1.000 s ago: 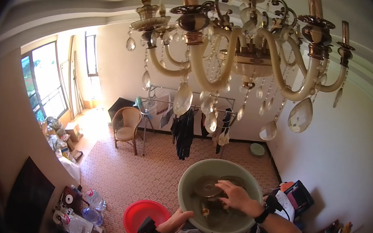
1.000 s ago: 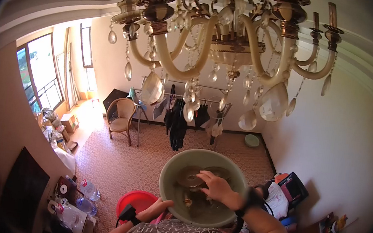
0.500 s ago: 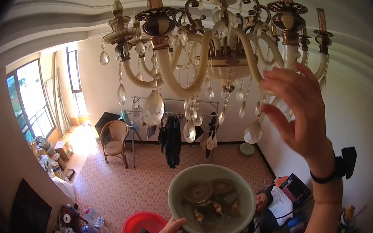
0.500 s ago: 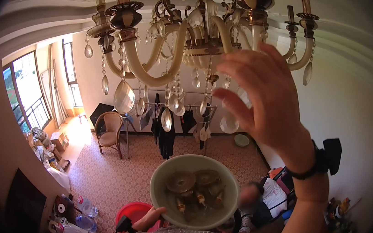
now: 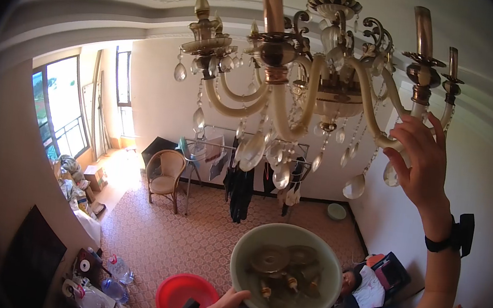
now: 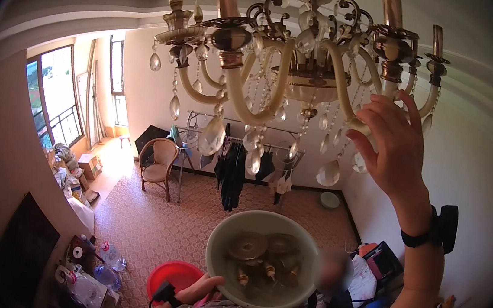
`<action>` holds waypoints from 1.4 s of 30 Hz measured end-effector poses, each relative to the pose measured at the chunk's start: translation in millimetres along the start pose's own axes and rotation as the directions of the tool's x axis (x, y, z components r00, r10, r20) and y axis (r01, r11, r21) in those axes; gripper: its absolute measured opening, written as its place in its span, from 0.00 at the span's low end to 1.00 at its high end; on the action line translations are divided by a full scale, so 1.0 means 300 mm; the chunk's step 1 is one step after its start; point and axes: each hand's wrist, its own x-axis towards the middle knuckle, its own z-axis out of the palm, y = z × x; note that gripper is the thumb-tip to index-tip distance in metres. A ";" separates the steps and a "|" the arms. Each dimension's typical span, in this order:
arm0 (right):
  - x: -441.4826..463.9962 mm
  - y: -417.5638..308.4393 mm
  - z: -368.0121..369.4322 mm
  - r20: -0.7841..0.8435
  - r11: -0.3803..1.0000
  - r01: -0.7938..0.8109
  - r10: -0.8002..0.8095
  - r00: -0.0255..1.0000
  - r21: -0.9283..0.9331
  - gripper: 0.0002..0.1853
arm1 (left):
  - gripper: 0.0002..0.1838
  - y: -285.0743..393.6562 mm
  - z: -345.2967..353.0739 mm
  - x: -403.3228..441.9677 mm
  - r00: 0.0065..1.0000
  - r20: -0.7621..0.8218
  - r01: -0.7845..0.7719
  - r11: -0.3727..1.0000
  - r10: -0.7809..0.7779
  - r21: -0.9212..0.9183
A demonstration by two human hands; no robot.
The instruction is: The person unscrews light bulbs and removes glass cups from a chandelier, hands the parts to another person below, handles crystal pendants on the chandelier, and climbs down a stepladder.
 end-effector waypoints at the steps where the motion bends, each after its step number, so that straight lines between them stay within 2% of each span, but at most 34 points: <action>1: -0.002 0.009 0.003 0.005 1.000 -0.013 0.013 1.000 -0.014 0.15 | 0.22 0.012 0.008 -0.003 0.997 -0.003 -0.075 0.997 0.075 0.008; 5: -0.026 0.043 0.020 0.005 0.998 -0.047 0.047 0.999 -0.041 0.12 | 0.20 0.066 0.008 -0.025 0.997 -0.029 -0.069 0.997 0.070 0.042; 7: -0.040 0.070 0.023 0.012 0.998 -0.051 0.052 0.999 -0.040 0.11 | 0.18 0.111 0.014 -0.043 0.997 -0.016 0.071 0.996 -0.070 0.051; 14: -0.103 0.178 0.030 0.024 0.986 -0.161 0.162 0.986 -0.041 0.05 | 0.18 0.078 0.006 -0.031 1.000 -0.019 -0.006 1.000 0.005 -0.026; 17: -0.132 0.248 0.041 0.053 0.969 -0.247 0.247 0.967 -0.012 0.04 | 0.18 0.116 0.027 -0.052 0.999 -0.048 0.017 1.000 -0.016 0.011; 19: -0.168 0.338 0.054 0.063 0.968 -0.250 0.251 0.966 -0.011 0.05 | 0.19 0.150 0.044 -0.063 0.995 -0.051 0.082 0.997 -0.083 -0.005; 21: -0.180 0.392 0.047 0.096 0.767 -0.590 0.587 0.804 0.253 0.09 | 0.19 0.115 0.037 -0.043 0.999 -0.032 0.036 0.999 -0.036 -0.003; 22: -0.170 0.403 0.031 0.031 0.757 -0.568 0.591 0.806 0.324 0.11 | 0.20 0.108 0.033 -0.034 1.000 -0.020 -0.010 1.000 0.010 0.000; 23: -0.156 0.406 0.010 0.024 0.760 -0.567 0.591 0.806 0.319 0.11 | 0.20 0.103 0.028 -0.029 1.000 -0.013 -0.015 1.000 0.015 0.003; 25: -0.048 0.302 -0.070 -0.145 0.678 -0.420 0.610 0.779 0.603 0.14 | 0.19 0.150 0.041 -0.058 0.997 -0.038 0.073 0.996 -0.072 0.044; 26: 0.001 0.262 -0.113 -0.119 0.650 -0.395 0.600 0.791 0.649 0.17 | 0.19 0.113 0.033 -0.034 0.997 -0.033 0.073 0.996 -0.071 0.055; 28: 0.095 0.178 -0.169 -0.066 0.600 -0.350 0.561 0.825 0.719 0.23 | 0.20 -0.008 0.011 0.036 0.994 -0.074 -0.088 0.996 0.086 -0.032; 29: 0.145 0.139 -0.183 -0.038 0.582 -0.331 0.531 0.847 0.743 0.25 | 0.20 0.014 0.011 0.030 0.994 -0.064 -0.086 0.996 0.085 -0.021; 31: 0.230 0.103 -0.187 0.083 0.476 -0.268 0.374 0.924 0.837 0.35 | 0.21 0.070 0.010 0.004 0.998 -0.006 0.069 0.994 -0.069 0.085; 32: 0.275 0.068 -0.183 0.156 0.456 -0.306 0.337 0.929 0.835 0.38 | 0.21 0.072 0.007 0.005 0.998 0.002 0.069 0.993 -0.070 0.096; 35: 0.386 0.012 -0.138 0.368 0.411 -0.442 0.249 0.896 0.798 0.45 | 0.21 0.047 -0.002 0.014 0.997 0.013 0.069 0.993 -0.071 0.094; 37: 0.440 0.003 -0.076 0.406 0.422 -0.468 0.234 0.884 0.777 0.48 | 0.19 0.028 -0.013 0.027 0.997 -0.022 0.075 0.994 -0.073 0.076; 39: 0.482 0.023 0.008 0.534 0.299 -0.587 0.245 0.809 0.752 0.56 | 0.19 0.009 -0.020 0.045 0.997 -0.011 0.073 0.995 -0.072 0.067; 42: 0.497 0.032 0.054 0.593 0.338 -0.641 0.244 0.767 0.689 0.52 | 0.19 -0.061 -0.057 0.083 0.997 0.000 0.075 0.996 -0.075 0.037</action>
